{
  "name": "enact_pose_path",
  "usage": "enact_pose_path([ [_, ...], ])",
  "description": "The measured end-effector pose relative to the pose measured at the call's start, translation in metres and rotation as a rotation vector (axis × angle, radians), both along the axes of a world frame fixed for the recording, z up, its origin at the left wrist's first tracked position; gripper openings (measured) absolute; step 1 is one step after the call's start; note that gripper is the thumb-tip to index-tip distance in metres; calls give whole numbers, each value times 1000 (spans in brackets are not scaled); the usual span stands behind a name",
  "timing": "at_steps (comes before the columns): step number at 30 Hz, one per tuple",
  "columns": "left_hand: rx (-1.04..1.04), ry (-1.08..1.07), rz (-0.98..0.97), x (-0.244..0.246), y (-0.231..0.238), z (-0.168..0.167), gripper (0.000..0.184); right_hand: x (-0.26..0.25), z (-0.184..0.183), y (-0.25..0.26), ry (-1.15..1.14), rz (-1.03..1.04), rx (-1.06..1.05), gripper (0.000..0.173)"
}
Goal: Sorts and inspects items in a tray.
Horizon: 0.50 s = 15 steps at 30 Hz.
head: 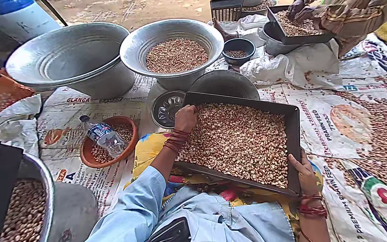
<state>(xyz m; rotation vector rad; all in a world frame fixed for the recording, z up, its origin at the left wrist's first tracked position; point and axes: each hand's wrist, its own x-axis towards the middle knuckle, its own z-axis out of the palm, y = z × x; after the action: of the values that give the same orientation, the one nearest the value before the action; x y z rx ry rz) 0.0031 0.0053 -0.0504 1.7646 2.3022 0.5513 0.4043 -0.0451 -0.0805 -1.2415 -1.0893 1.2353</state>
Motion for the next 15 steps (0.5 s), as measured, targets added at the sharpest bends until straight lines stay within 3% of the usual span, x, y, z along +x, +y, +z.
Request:
enact_pose_path([
  [2, -26, -213, -118, -12, -8, 9, 13, 0, -1, 1, -5, 0, 1, 61],
  [5, -199, -931, -616, -38, -30, 16, 8, 2, -3, 1, -30, -5, -1, 62],
  [7, -238, -1162, -727, -39, -46, 16, 7, 2, -4, 3, -25, 1, 5, 62],
  [8, -212, -1125, -666, -34, -54, 16, 6, 3, -5, 2, -24, 5, 4, 62],
  [11, -185, -698, -478, -10, -66, 9, 12, 3, -4, 3, -30, 1, 0, 62],
  [15, -107, -503, -489, 28, -71, -9, 15, 0, -1, 1, -28, -10, -6, 60],
])
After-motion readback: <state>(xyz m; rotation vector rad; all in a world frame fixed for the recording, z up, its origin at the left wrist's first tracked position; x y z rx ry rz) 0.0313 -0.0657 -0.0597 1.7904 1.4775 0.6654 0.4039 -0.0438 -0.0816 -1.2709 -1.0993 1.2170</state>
